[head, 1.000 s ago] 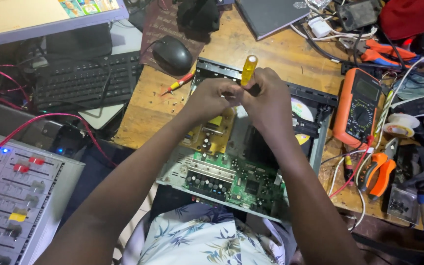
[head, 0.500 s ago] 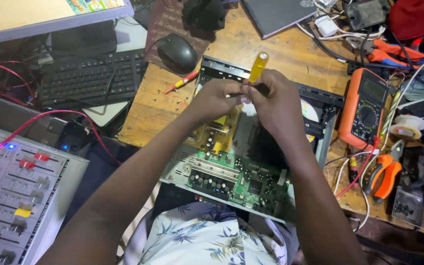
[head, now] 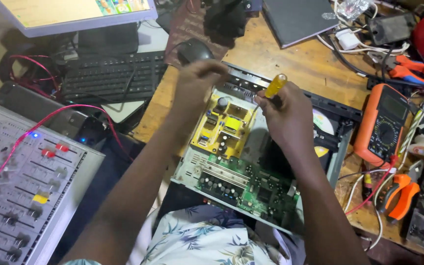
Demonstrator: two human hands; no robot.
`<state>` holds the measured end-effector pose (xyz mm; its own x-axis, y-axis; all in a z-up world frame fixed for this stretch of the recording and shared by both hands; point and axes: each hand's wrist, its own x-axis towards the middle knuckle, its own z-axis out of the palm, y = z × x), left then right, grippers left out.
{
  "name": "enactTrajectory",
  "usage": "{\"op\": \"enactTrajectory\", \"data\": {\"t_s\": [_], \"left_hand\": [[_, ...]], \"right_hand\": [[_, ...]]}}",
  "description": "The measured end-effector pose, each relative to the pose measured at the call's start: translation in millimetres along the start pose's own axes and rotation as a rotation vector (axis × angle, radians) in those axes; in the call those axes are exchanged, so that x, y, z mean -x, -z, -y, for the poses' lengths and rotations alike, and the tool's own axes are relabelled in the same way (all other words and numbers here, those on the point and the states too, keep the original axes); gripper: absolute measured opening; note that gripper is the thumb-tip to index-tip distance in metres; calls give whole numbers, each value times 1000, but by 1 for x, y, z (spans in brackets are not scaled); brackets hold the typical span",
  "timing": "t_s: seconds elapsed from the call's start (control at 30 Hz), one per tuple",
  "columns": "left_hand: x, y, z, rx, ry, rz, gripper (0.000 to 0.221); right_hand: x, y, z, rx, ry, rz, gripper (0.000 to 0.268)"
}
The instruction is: Removing a power supply circuit board from an electronic device using a screwdriver.
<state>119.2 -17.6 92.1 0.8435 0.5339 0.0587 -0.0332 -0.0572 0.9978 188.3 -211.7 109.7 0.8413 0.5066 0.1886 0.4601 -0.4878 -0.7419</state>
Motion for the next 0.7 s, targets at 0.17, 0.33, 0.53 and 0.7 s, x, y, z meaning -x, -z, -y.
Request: {"op": "enactTrajectory", "data": {"t_s": [0.17, 0.33, 0.53, 0.7], "left_hand": [[3, 71, 63, -537, -85, -112, 19], [23, 70, 71, -736, 6, 43, 20], [14, 63, 80, -799, -196, 99, 21], [17, 70, 62, -622, -147, -26, 13]], "right_hand": [[1, -8, -26, -190, 15, -89, 10], [19, 20, 2, -385, -37, -129, 12], [54, 49, 45, -312, -408, 51, 18], [80, 33, 5, -628, -303, -77, 11]]}}
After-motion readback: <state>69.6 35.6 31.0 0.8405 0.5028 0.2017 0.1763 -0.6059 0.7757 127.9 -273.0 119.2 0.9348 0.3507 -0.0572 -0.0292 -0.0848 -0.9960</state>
